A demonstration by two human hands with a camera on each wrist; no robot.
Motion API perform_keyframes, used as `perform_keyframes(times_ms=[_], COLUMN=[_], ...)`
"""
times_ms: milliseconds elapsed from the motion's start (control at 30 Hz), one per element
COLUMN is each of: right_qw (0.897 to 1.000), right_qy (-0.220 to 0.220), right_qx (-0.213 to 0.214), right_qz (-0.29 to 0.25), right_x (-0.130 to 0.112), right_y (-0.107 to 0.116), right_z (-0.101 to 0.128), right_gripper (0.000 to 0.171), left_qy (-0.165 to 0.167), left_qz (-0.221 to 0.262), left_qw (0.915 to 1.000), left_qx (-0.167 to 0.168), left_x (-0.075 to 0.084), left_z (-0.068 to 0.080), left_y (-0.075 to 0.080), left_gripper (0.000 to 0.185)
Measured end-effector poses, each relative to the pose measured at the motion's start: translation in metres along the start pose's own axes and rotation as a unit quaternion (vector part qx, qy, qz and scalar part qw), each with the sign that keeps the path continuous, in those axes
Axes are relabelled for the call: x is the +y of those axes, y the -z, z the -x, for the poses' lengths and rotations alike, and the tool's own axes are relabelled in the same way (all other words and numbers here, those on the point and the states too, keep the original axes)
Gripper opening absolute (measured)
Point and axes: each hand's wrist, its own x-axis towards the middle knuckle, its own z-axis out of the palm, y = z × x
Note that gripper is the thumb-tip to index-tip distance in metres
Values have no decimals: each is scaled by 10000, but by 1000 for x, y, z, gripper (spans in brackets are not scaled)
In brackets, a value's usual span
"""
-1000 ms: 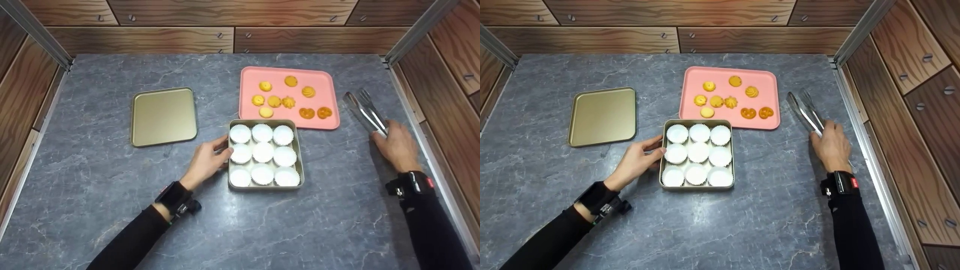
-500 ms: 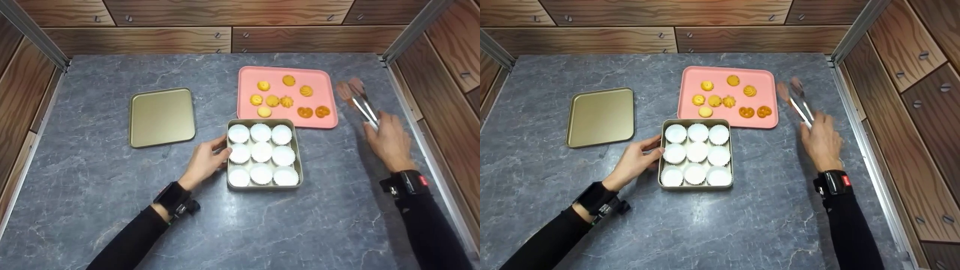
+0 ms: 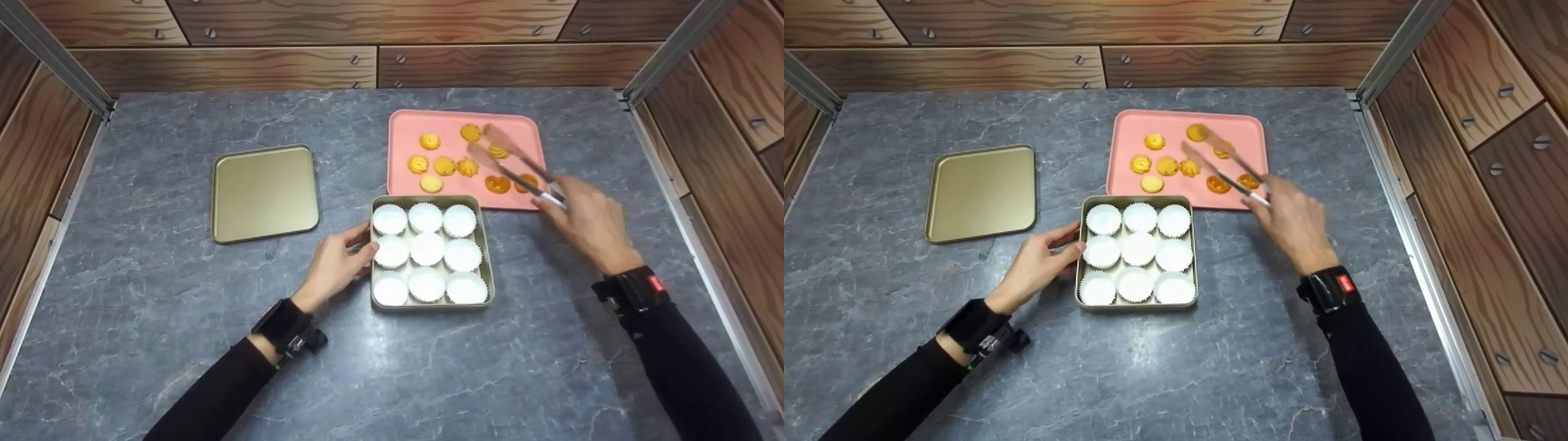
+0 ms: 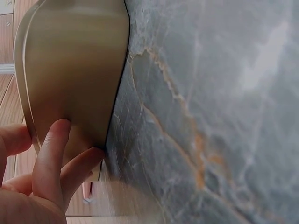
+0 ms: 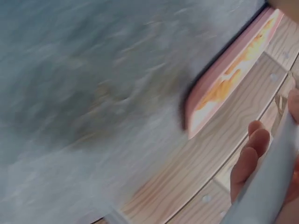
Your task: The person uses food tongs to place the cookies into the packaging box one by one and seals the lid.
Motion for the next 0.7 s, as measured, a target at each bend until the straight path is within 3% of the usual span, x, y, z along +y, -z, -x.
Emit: perform_keyframes(times_ms=[433, 700], right_qw=[9927, 9908], right_qy=[307, 427], right_qx=[-1124, -1118], right_qz=[303, 634], right_x=[-42, -56], right_y=[-11, -19], right_z=[-35, -52], right_gripper=[40, 42], left_qy=[33, -64], left_qz=[70, 22], left_qw=[10000, 10000], left_qx=[14, 23], left_x=[-2, -5], left_z=[0, -1], left_y=[0, -1], left_gripper=[56, 56])
